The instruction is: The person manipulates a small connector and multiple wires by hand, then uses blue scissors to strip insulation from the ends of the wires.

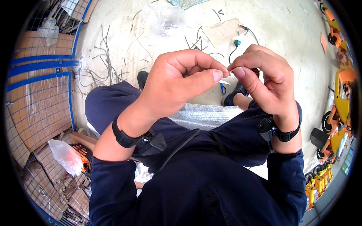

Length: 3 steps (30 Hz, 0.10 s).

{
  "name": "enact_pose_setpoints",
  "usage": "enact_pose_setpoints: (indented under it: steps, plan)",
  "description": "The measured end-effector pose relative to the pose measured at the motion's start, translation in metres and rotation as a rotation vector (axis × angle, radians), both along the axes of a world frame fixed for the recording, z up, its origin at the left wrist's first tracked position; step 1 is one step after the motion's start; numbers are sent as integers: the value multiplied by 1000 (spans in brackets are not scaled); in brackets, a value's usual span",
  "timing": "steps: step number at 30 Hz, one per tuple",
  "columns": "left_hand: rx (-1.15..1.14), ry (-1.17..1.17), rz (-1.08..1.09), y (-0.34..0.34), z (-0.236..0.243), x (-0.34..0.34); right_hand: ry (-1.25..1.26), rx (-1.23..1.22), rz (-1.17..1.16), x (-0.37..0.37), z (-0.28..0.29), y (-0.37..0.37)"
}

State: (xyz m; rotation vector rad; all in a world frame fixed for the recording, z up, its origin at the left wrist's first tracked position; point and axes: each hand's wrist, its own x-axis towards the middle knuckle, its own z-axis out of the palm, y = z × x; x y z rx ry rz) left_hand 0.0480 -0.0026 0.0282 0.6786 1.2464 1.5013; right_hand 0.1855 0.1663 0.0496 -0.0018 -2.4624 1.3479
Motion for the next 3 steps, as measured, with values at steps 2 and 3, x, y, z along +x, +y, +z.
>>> enact_pose_setpoints:
  steps: [2, 3]
  plan:
    - [6, -14, -12, 1, -1, 0, 6, 26, 1, 0, -1, 1]
    - [9, -21, -18, 2, -1, 0, 8, 39, 2, 0, -2, 2]
